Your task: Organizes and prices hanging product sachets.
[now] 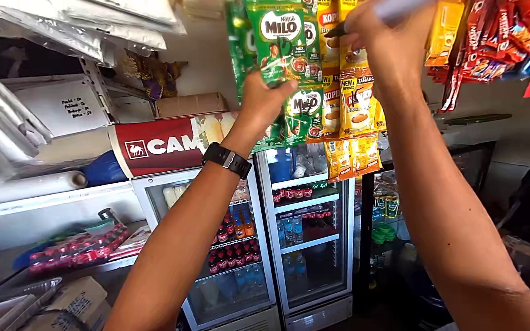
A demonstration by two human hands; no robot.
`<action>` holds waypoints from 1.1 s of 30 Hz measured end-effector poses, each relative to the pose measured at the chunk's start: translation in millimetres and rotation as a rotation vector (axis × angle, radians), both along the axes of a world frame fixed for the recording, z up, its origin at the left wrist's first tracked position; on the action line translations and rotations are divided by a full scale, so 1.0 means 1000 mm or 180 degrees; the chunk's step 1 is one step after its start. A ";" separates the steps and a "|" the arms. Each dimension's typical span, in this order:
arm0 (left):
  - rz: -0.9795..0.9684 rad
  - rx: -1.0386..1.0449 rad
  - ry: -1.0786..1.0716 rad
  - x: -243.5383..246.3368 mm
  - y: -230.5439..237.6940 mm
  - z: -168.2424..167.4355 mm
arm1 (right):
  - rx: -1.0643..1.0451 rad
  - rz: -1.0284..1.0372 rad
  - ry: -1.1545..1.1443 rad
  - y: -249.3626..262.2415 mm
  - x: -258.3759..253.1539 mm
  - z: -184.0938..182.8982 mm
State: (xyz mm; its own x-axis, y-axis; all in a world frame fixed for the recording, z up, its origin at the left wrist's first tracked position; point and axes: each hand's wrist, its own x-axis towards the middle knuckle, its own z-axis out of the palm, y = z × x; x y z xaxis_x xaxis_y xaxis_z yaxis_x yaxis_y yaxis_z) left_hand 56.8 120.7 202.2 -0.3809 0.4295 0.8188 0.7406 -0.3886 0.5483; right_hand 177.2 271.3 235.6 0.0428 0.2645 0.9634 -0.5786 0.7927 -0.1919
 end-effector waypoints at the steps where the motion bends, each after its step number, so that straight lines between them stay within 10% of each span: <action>1: -0.0018 0.0040 -0.0024 0.001 0.004 -0.001 | -0.0009 0.0005 -0.0031 0.001 -0.004 0.001; 33: -0.0040 0.0333 0.0122 -0.009 0.008 -0.004 | 0.0264 -0.0437 0.0068 0.011 -0.030 -0.008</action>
State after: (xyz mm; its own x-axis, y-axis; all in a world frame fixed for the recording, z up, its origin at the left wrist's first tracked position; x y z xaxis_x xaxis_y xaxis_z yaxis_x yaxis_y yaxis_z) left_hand 47.6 128.5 197.7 -0.3436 0.3454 0.8733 0.7548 -0.4517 0.4757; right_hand 147.0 282.7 227.3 0.0939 0.1745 0.9802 -0.4669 0.8772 -0.1114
